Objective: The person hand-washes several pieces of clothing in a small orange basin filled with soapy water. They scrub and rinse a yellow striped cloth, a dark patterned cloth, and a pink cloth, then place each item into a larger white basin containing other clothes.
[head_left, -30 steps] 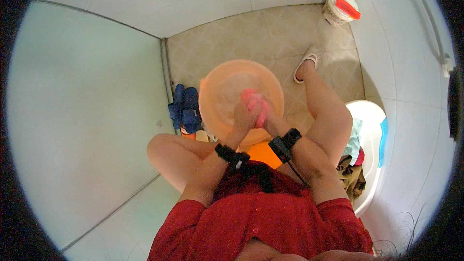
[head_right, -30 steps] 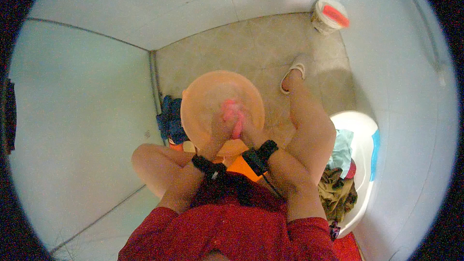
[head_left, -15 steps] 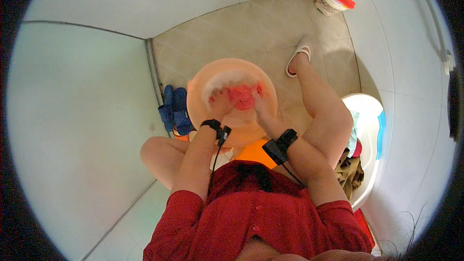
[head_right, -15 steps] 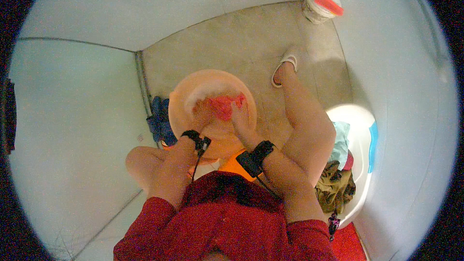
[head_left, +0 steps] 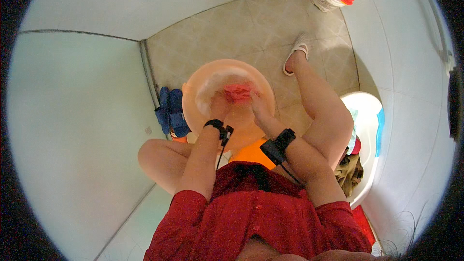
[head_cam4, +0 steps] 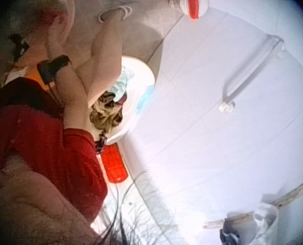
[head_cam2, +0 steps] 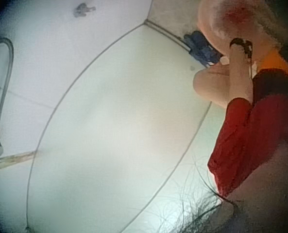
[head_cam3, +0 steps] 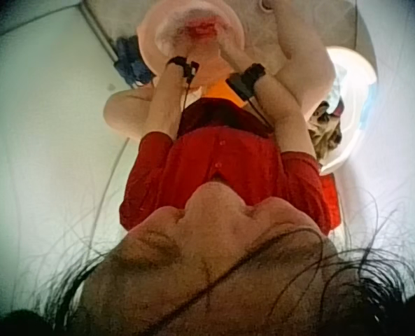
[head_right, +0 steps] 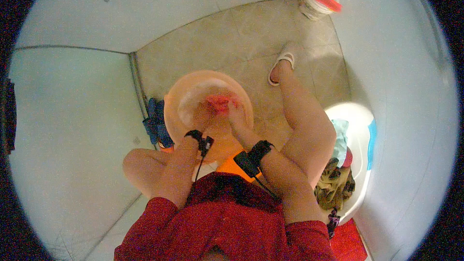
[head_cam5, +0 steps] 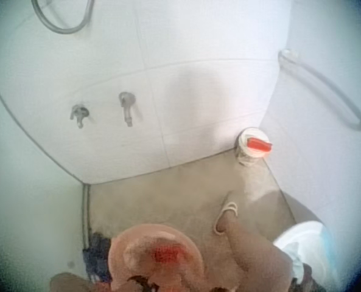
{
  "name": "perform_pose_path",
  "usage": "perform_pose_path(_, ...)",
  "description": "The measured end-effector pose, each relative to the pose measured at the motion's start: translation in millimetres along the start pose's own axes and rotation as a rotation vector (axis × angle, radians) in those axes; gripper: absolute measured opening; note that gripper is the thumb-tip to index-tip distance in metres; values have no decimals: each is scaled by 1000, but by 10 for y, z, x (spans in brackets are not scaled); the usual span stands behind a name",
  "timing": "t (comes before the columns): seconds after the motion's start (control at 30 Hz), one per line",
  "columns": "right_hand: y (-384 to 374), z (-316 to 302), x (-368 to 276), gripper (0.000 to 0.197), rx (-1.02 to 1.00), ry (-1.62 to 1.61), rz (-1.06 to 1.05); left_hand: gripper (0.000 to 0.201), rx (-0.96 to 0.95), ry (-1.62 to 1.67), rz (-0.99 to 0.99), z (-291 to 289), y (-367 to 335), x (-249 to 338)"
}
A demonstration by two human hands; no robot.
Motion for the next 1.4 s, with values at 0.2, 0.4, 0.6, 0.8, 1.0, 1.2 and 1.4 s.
perform_pose_path(0.2,-178,-242,285,35,72,121,80,38,-329,802,151,205,485,495)
perform_pose_path(0.4,-99,70,139,28,-204,-242,48,40,49,154,708,-1150,1514,1300)
perform_pose_path(0.6,385,388,-14,24,-409,-509,294,19,382,463,476,-1348,1568,1424)
perform_pose_path(0.8,265,422,-14,24,-226,-170,41,26,416,400,184,-1416,1280,768)
perform_pose_path(1.0,323,212,-569,24,-222,102,-140,26,259,740,129,-1521,1710,231)
perform_pose_path(1.2,477,284,-829,24,-252,-20,-103,25,99,606,-162,-1436,1895,13)
perform_pose_path(1.4,670,557,-820,27,-555,-69,-111,31,254,547,82,-1244,1760,131)
Point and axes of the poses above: each hand's wrist, its own y-axis away from the middle knuckle, its own z-axis out of the palm, x = y × z, the point moved 7 cm from there along -y, towards the middle knuckle, and after that the axes turned 6 degrees about -z, right-handed, at the moved point
